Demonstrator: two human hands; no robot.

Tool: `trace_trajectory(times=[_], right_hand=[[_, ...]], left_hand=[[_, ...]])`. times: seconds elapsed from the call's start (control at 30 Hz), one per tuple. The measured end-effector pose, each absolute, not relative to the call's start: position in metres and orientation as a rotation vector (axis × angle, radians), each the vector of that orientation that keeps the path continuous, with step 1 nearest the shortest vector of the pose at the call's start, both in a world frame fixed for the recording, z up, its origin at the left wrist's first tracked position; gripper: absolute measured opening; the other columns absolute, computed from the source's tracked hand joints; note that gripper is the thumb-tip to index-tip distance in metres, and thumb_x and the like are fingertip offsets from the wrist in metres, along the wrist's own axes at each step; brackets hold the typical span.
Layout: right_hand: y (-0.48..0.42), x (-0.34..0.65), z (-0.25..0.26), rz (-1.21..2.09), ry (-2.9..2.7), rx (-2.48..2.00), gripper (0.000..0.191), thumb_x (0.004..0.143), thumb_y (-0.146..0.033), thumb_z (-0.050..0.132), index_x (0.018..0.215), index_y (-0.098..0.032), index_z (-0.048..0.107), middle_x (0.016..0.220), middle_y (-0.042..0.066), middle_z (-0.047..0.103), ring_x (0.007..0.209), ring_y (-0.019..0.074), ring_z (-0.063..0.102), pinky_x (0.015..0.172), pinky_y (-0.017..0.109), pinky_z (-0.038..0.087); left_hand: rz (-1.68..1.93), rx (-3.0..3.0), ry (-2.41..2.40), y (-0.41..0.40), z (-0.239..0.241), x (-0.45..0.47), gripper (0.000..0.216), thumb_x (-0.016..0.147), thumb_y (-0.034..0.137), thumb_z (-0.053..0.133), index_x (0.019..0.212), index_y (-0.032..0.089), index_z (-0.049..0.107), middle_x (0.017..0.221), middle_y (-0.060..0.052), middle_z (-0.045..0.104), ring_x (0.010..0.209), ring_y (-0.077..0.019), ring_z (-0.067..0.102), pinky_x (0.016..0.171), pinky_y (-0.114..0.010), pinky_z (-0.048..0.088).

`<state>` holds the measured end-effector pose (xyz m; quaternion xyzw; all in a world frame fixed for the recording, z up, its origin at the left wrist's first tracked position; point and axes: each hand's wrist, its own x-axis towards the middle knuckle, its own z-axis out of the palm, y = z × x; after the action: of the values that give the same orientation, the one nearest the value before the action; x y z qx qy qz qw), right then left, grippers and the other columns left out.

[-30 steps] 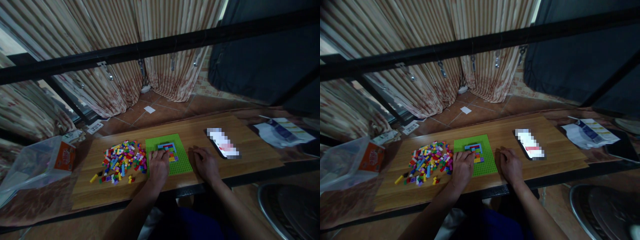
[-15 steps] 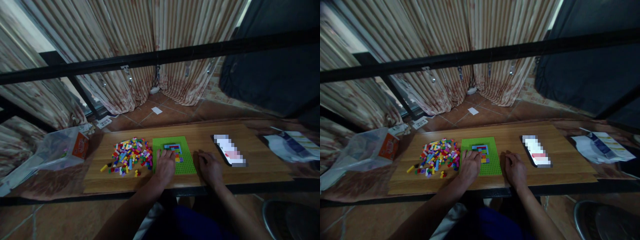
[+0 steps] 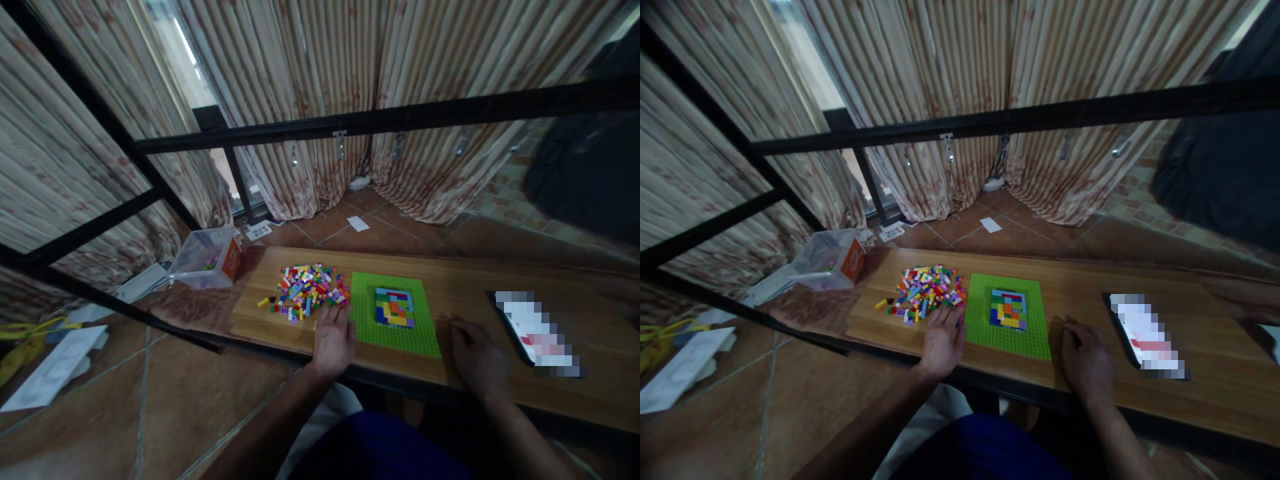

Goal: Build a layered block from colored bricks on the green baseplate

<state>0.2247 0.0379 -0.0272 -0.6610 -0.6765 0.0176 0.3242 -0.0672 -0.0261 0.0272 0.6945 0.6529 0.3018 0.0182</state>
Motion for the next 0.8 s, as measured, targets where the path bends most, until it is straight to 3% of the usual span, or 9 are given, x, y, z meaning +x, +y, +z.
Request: trace_trajectory(times=[0.23, 0.6, 0.8], right_hand=[[0.04, 0.227, -0.032, -0.027, -1.816, -1.7, 0.039, 0.085, -0.041, 0.04, 0.088, -0.016, 0.069, 0.094, 0.013, 0.066, 0.082, 0.0259, 0.062, 0.068, 0.037, 0.049], [0.041, 0.237, -0.039, 0.028, -1.847, -1.783, 0.042, 0.083, -0.046, 0.038, 0.095, -0.02, 0.069, 0.103, 0.016, 0.065, 0.089, 0.0334, 0.062, 0.068, 0.045, 0.049], [0.04, 0.233, -0.034, 0.043, -1.799, -1.72, 0.038, 0.08, -0.049, 0.039, 0.088, -0.024, 0.068, 0.098, 0.016, 0.065, 0.087, 0.0373, 0.062, 0.066, 0.049, 0.047]], left_hand=[[1.069, 1.914, 2.336, -0.056, 0.008, -0.15, 0.022, 0.085, 0.023, 0.053, 0.105, 0.018, 0.061, 0.099, -0.009, 0.066, 0.097, -0.0257, 0.058, 0.089, -0.043, 0.047], [1.106, 1.431, 2.691, -0.062, 0.006, -0.218, 0.03, 0.085, 0.023, 0.048, 0.111, 0.016, 0.061, 0.103, -0.011, 0.065, 0.1, -0.026, 0.059, 0.09, -0.041, 0.048], [1.004, 1.455, 2.712, -0.043, 0.012, -0.235, 0.033, 0.084, 0.019, 0.046, 0.113, 0.016, 0.062, 0.108, -0.011, 0.065, 0.106, -0.0262, 0.057, 0.094, -0.041, 0.046]])
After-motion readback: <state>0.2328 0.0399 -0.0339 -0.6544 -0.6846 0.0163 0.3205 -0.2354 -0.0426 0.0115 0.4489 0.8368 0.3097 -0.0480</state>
